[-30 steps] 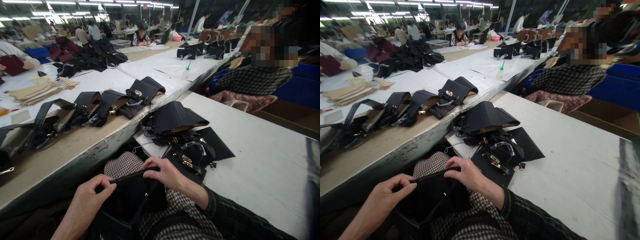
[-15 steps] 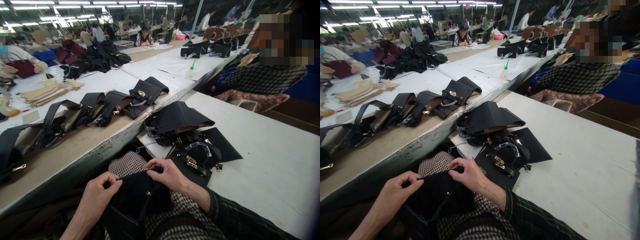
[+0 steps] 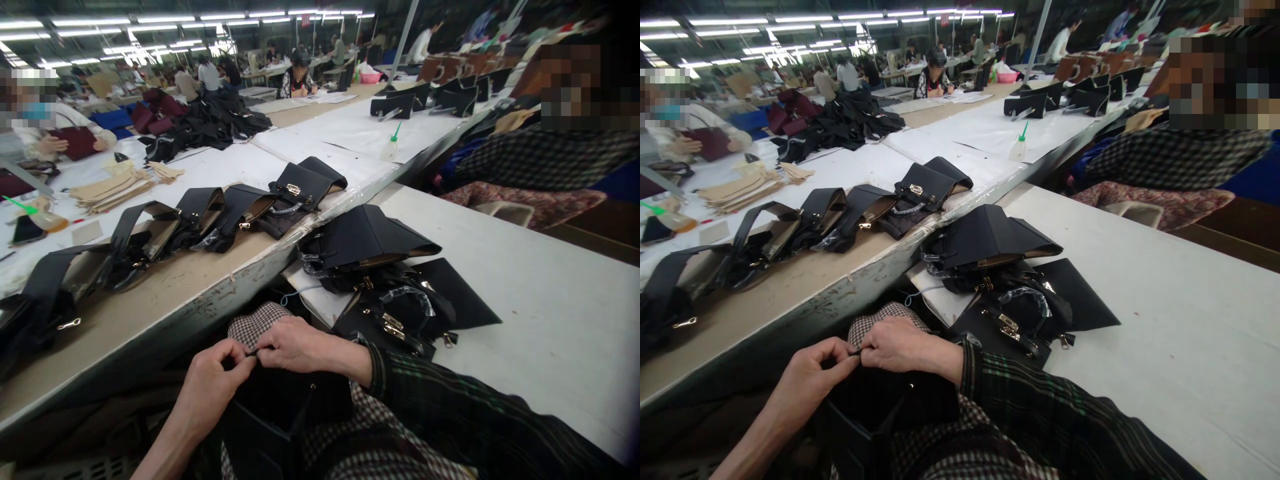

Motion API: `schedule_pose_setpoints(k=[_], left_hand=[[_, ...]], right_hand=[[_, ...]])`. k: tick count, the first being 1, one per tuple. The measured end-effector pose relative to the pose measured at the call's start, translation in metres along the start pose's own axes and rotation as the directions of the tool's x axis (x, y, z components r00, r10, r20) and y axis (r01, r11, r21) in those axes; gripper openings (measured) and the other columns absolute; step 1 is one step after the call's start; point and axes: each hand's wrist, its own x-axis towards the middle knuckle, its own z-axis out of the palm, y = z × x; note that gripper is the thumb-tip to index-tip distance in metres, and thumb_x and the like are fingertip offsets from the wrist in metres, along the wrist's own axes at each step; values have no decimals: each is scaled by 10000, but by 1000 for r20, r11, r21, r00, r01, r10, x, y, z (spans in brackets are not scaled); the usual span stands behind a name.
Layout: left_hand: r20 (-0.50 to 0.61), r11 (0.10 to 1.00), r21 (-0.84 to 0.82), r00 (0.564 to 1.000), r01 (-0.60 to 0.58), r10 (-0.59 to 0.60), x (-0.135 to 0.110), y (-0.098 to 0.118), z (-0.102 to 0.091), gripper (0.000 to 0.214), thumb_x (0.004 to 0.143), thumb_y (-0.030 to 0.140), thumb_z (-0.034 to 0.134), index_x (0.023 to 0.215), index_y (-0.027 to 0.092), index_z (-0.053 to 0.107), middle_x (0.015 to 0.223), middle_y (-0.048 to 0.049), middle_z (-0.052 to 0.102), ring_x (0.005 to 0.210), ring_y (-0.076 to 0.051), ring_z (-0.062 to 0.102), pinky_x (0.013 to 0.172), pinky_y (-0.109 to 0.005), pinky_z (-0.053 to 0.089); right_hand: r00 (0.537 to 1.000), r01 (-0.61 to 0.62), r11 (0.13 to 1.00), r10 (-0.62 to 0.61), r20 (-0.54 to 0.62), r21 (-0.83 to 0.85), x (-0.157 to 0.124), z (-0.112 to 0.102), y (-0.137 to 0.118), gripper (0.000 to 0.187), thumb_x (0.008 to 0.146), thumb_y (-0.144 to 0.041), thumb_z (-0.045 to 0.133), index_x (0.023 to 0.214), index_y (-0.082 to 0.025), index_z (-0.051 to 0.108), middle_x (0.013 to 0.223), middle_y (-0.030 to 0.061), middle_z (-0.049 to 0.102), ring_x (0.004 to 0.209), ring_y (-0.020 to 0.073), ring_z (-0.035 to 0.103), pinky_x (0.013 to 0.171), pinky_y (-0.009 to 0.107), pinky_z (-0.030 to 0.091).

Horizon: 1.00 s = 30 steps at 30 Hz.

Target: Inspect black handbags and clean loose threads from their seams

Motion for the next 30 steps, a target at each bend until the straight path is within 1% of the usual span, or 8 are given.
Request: schedule_pose_setpoints(k=[3,6,11,15,19,23,27,30], left_hand=[[23,999,-35,1000,14,-13,-3,-3,-5,289,803,382,658,608,197,551,829,-7,706,881,-215,639,781,-271,423],[42,998,-49,999,34,-32,-7,-8,-11,243,789,377,676,637,197,617,910,-11,728,899,-217,652,813,-282,429],[-29,997,-13,996,82,-82,-13,-10,-14,266,778,390,674,604,195,620,914,-19,742,848,-217,665,784,-295,442],[-78,992,-3,989,128,-128,-14,-8,-13,301,760,400,684,564,190,594,931,-32,752,837,-224,667,765,-295,450],[-82,993,-15,990,118,-119,-15,-10,-13,312,772,406,675,569,188,583,851,-28,750,768,-211,660,712,-284,454],[-92,995,-80,993,63,-70,-14,-13,-10,324,765,360,690,553,191,514,733,-9,704,723,-188,634,674,-265,445],[-81,976,-212,995,43,-62,-12,-13,-8,295,733,277,716,680,217,432,704,33,651,683,-151,602,628,-234,435],[-1,951,-305,998,59,-62,-13,-10,-17,282,719,240,724,854,219,478,726,50,647,667,-139,592,623,-227,436]], right_hand=[[1000,-28,1000,28,-14,-2,5,4,-3,206,824,-260,515,675,-189,638,569,-29,481,574,112,372,565,254,228],[1000,-17,999,17,9,38,3,2,-1,200,818,-240,516,665,-175,627,550,-38,450,557,101,361,566,244,237],[998,43,995,-46,33,95,1,-1,2,184,826,-213,502,693,-174,623,561,-44,427,568,99,380,579,241,246],[999,47,995,-48,5,93,0,2,2,178,834,-220,505,726,-180,641,579,-41,454,578,100,391,586,241,252],[999,53,996,-52,-16,70,-3,4,3,173,841,-213,515,742,-179,652,581,-45,463,573,93,397,594,232,270],[996,84,994,-84,10,73,-6,1,2,200,871,-233,507,825,-192,697,632,-32,552,609,103,466,611,227,302],[989,114,989,-121,83,92,3,0,-6,296,890,-421,548,1035,-213,699,798,5,657,724,144,556,610,233,318],[987,94,995,-96,125,25,14,3,-14,337,853,-487,597,1025,-217,705,839,20,674,743,162,566,579,241,293]])
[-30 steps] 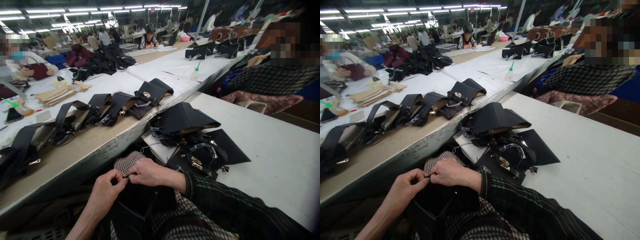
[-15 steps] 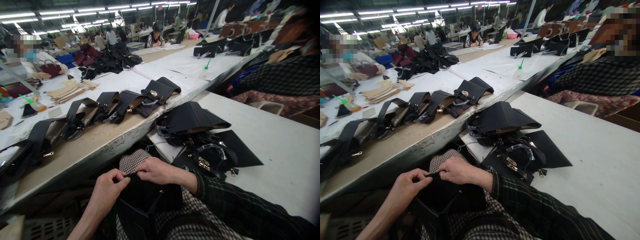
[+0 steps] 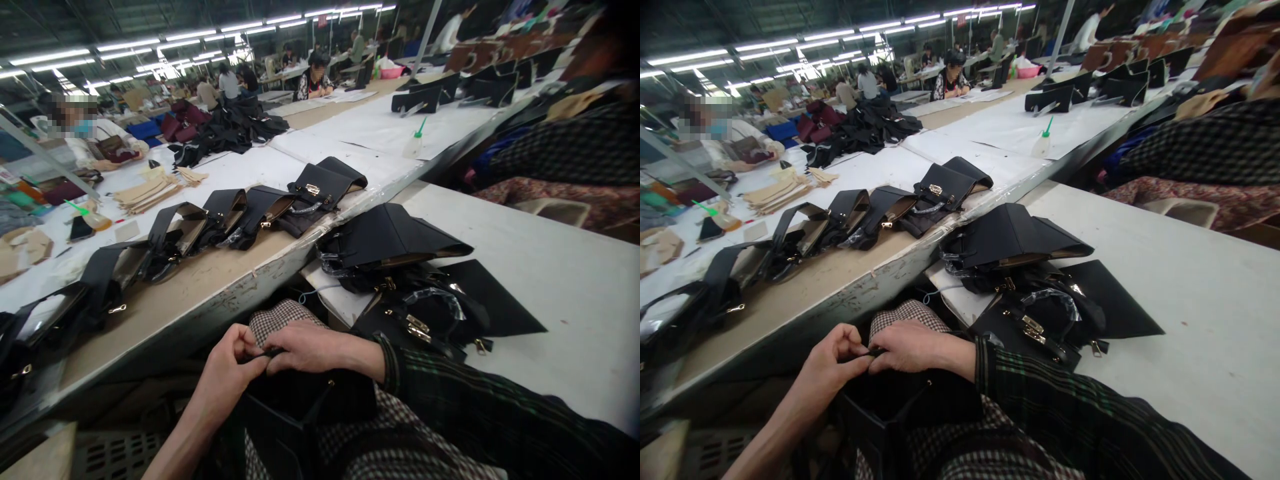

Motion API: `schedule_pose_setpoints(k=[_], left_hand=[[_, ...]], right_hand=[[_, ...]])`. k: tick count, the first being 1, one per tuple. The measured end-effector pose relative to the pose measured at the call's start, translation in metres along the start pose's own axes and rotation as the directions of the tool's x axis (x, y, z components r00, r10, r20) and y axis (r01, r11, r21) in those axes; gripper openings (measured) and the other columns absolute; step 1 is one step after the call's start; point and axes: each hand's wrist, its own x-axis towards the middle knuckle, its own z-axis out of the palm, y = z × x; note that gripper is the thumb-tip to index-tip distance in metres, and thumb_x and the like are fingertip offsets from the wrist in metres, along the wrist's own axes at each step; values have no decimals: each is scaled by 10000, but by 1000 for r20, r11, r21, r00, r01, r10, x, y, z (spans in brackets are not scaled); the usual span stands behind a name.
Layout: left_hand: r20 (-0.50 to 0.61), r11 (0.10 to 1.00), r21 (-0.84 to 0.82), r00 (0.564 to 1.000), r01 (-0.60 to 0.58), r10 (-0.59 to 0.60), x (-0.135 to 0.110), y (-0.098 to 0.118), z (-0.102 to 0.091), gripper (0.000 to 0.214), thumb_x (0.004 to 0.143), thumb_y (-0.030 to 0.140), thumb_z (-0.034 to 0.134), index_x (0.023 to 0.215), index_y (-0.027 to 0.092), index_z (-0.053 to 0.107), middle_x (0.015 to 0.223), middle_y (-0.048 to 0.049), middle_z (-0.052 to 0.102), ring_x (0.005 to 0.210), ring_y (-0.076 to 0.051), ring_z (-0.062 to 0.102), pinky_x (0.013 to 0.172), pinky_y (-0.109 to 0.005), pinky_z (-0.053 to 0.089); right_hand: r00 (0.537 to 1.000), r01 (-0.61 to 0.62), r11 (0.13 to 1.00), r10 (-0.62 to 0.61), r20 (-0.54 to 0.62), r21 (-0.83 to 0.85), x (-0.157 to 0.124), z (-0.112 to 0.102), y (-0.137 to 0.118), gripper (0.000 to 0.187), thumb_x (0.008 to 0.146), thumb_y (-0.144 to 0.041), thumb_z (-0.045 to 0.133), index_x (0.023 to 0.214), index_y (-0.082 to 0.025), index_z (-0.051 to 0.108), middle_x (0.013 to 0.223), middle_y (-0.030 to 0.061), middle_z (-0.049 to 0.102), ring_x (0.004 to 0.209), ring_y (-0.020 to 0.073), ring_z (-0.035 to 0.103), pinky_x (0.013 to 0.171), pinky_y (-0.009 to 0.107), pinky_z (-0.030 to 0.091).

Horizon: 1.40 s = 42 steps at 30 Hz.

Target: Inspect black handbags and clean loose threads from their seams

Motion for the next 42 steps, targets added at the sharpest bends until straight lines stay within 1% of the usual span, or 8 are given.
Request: schedule_pose_setpoints(k=[4,8,17,24,28,31,37,42], left_hand=[[169,984,164,981,64,-92,-8,9,-26,317,709,262,728,986,170,604,875,-4,691,820,-181,621,727,-255,453],[239,948,282,947,145,-216,-16,8,-43,215,768,346,662,860,153,689,725,12,669,676,-171,596,622,-246,418],[222,971,213,962,109,-157,-22,9,-31,285,832,408,605,946,203,766,840,6,755,802,-217,657,691,-242,463],[136,933,350,981,86,-142,-24,5,-28,325,846,466,569,868,202,757,766,22,702,726,-193,618,643,-232,440],[123,904,424,984,64,-127,-25,4,-28,358,885,488,514,840,214,739,688,36,626,651,-157,547,573,-220,375],[124,902,428,984,65,-130,-25,4,-28,359,891,491,502,846,218,730,717,32,649,669,-166,561,576,-221,376],[118,901,431,987,46,-107,-22,4,-26,299,865,444,545,855,212,732,744,25,690,702,-187,596,609,-230,404],[141,908,418,985,29,-96,-21,5,-25,218,835,379,587,876,213,723,765,22,706,725,-194,614,645,-235,420]], right_hand=[[1000,-29,999,30,10,-22,10,1,-4,197,861,-383,592,932,-256,724,767,-12,667,711,142,561,576,236,287],[999,-31,999,32,24,-18,11,-3,-2,156,846,-338,613,886,-248,735,719,-18,659,691,136,561,595,227,324],[994,107,986,-110,22,128,5,-6,10,243,888,-310,609,1105,-271,711,885,-27,708,775,122,609,726,209,408],[986,167,985,-168,-20,-41,8,7,10,295,945,-405,516,1168,-293,673,908,1,719,757,139,622,631,230,369],[980,194,975,-199,-31,-110,9,11,9,306,917,-436,563,1166,-277,644,967,24,719,838,176,645,665,251,387],[981,137,986,-148,-123,-99,6,13,6,341,892,-424,609,1183,-248,588,998,33,707,868,183,643,697,258,410],[945,194,971,-223,-238,-140,4,20,5,144,926,-315,566,1044,-239,593,1064,13,666,942,156,614,730,251,411],[939,188,973,-217,-267,-131,6,23,5,128,912,-292,574,1017,-224,603,1047,13,674,926,155,613,719,249,406]])
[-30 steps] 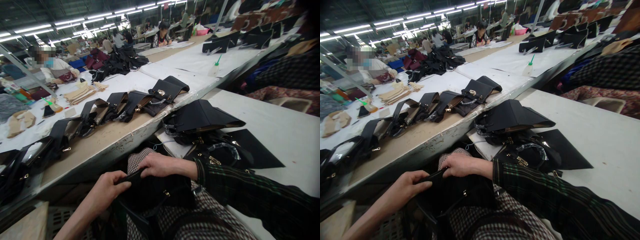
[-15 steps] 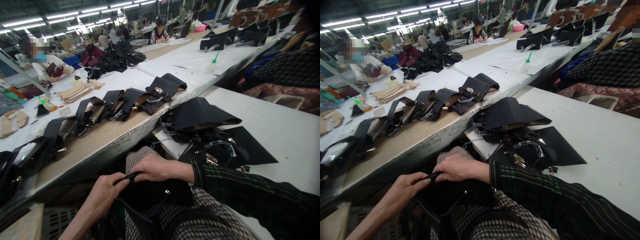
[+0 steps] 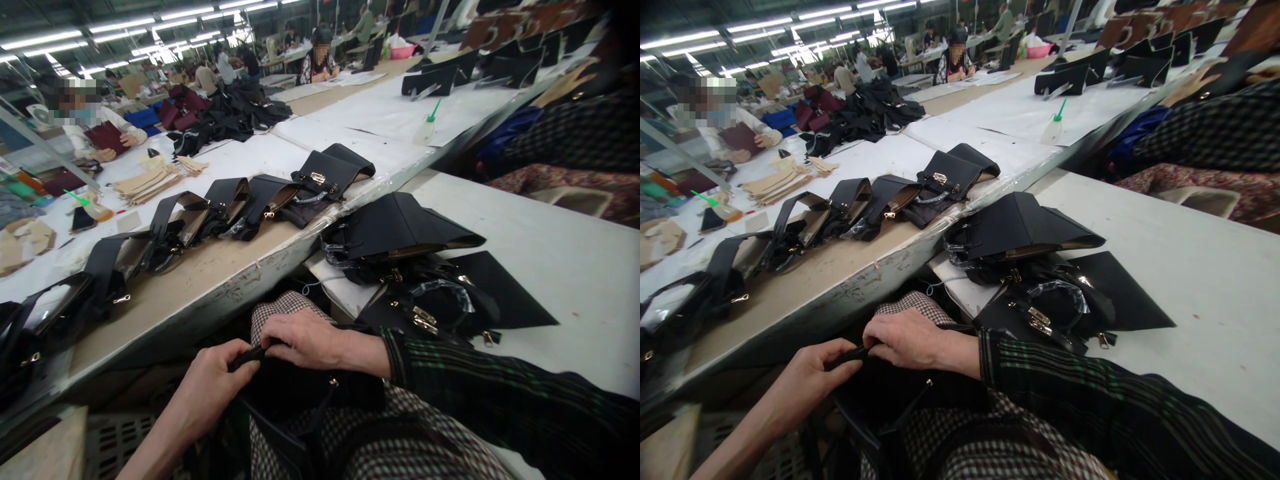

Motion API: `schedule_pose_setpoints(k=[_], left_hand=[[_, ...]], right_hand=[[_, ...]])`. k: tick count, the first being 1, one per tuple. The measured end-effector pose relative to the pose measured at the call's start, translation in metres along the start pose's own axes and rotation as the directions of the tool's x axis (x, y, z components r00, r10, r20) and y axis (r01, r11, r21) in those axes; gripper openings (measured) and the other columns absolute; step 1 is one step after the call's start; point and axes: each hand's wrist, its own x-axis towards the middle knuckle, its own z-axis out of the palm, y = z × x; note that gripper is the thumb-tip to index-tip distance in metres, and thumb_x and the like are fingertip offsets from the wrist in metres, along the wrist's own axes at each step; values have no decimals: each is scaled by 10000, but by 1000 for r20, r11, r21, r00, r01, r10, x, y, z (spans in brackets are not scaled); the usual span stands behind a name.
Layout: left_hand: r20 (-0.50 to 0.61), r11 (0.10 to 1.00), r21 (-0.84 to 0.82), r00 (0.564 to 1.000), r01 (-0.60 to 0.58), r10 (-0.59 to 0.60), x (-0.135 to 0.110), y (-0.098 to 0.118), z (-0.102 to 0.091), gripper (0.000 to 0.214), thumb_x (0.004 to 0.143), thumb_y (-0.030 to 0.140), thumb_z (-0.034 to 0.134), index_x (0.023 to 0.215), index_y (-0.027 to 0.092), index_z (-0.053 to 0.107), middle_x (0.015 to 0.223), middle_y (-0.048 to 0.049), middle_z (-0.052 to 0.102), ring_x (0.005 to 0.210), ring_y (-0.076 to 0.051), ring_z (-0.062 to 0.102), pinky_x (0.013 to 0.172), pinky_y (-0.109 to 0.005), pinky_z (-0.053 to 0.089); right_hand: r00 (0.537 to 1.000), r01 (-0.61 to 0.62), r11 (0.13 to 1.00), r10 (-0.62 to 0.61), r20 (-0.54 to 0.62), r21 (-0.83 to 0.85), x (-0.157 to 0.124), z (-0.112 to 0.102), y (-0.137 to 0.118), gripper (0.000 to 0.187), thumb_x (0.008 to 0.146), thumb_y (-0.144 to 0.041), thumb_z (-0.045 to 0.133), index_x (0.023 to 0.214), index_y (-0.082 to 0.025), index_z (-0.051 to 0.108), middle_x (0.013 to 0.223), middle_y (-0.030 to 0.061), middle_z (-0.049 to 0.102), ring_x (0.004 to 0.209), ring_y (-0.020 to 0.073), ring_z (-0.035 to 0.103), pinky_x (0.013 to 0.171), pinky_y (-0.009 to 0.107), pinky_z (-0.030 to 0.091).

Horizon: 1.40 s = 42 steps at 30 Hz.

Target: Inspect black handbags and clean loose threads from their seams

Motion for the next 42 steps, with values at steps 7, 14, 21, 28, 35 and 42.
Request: schedule_pose_setpoints(k=[7,14,21,28,35,42], left_hand=[[10,999,-54,1000,-6,6,2,4,-2,133,812,313,599,867,204,652,723,36,663,704,-171,584,620,-220,395],[-12,1000,-22,1000,-21,21,2,1,-2,113,820,309,595,805,197,603,628,69,536,606,-123,459,556,-204,324],[2,1000,-4,1000,-6,6,3,2,-2,172,847,358,592,824,188,616,644,67,558,620,-120,475,572,-210,345],[3,991,122,998,-58,58,-1,3,-6,240,909,383,521,930,236,709,777,37,701,717,-156,619,639,-216,390],[-38,935,333,990,-117,138,2,7,-5,286,912,321,488,782,202,713,655,13,635,615,-143,575,612,-241,346],[-49,998,58,998,-30,33,4,5,0,303,889,399,526,814,190,731,685,19,630,634,-142,530,590,-222,366]], right_hand=[[997,-80,997,80,20,10,7,0,-5,117,832,-250,619,939,-206,637,928,7,698,830,161,618,662,249,376],[993,-119,989,118,18,85,10,3,-4,107,786,-262,624,867,-199,657,852,2,709,776,158,624,643,238,375],[990,-143,977,143,10,156,12,4,0,103,776,-255,627,851,-195,664,818,7,703,769,155,629,670,233,399],[980,-197,954,196,27,225,13,2,-2,258,767,-267,646,1017,-208,629,884,5,713,800,158,637,678,231,415],[967,-185,982,174,187,41,17,-3,-5,291,875,-357,523,1046,-233,723,908,44,744,846,203,665,672,262,398],[980,-138,986,122,156,96,11,-8,-3,254,886,-311,544,1013,-217,743,838,22,727,754,151,622,646,234,374]])
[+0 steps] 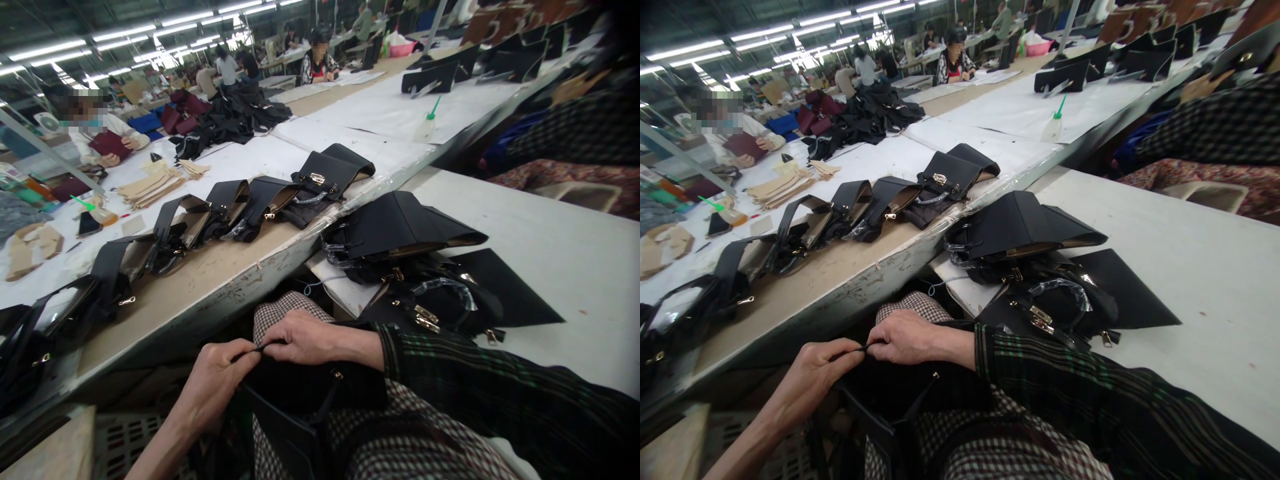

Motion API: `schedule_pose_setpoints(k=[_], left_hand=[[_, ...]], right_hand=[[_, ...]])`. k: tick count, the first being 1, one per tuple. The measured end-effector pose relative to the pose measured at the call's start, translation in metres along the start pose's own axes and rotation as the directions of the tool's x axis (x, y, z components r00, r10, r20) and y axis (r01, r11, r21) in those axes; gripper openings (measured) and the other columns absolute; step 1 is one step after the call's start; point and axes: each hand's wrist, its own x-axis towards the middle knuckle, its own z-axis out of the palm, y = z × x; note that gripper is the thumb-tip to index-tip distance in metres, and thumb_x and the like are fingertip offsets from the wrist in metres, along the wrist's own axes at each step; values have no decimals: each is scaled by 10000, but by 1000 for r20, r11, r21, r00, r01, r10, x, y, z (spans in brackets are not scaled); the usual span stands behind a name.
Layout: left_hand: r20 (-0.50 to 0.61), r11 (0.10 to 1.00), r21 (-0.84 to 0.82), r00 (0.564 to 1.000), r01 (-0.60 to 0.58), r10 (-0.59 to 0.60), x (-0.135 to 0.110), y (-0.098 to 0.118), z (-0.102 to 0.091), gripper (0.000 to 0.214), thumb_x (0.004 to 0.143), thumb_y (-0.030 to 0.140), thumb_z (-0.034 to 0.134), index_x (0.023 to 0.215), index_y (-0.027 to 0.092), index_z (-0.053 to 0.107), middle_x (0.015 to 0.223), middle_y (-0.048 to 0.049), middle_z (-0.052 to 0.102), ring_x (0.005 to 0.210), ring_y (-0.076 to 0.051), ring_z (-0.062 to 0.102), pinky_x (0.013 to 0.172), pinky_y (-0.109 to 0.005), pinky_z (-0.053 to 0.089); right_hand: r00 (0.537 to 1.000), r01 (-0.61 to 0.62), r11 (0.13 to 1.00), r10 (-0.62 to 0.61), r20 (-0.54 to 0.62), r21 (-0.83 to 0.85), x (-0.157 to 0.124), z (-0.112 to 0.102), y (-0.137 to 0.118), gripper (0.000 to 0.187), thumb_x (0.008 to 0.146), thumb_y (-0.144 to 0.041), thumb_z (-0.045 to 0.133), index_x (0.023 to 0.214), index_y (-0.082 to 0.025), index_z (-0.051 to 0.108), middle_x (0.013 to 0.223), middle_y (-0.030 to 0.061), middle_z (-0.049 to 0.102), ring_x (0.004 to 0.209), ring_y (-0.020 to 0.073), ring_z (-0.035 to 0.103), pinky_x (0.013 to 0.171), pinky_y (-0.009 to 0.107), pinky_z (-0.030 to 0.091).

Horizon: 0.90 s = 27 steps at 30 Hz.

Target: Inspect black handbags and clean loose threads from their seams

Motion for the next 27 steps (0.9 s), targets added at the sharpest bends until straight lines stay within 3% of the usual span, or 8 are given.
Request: schedule_pose_setpoints(k=[3,7,11,17,23,27], left_hand=[[88,965,-237,992,114,-95,3,-4,1,318,842,453,588,834,168,731,629,32,570,583,-128,463,539,-219,330],[138,945,-296,986,136,-98,5,-6,1,346,844,460,579,885,152,729,661,22,596,590,-130,472,553,-223,351],[127,947,-313,991,72,-33,4,-4,3,300,851,405,578,959,173,735,779,4,671,689,-161,552,635,-235,412],[98,959,-279,995,45,-18,3,-8,5,301,854,423,571,878,166,726,764,0,679,709,-178,580,643,-241,429],[147,947,-308,988,87,-43,-2,-10,3,369,855,490,559,877,157,714,762,-5,668,698,-175,580,657,-244,444],[173,971,-225,984,86,-47,-1,-9,-2,366,860,499,546,867,179,723,750,7,656,694,-171,575,672,-239,439]], right_hand=[[995,0,986,-16,97,164,2,-6,5,249,886,-271,557,1029,-175,737,800,3,689,709,117,574,652,208,386],[967,-31,953,-47,249,301,5,-14,9,230,894,-189,509,962,-114,715,657,-42,549,603,78,461,593,191,359],[973,-54,963,-9,233,265,3,-14,7,166,853,-160,513,801,-120,665,598,-56,477,566,70,434,563,198,333],[970,-64,974,10,243,215,-13,-18,18,215,866,-243,489,681,-153,552,569,-56,425,531,75,383,530,223,291],[960,-136,969,78,267,205,-49,-41,32,281,870,-240,455,602,-169,409,580,-55,345,533,78,318,517,239,254],[964,-182,958,129,233,222,-79,-51,43,253,877,-249,463,641,-161,476,598,-53,351,544,82,323,518,231,267]])
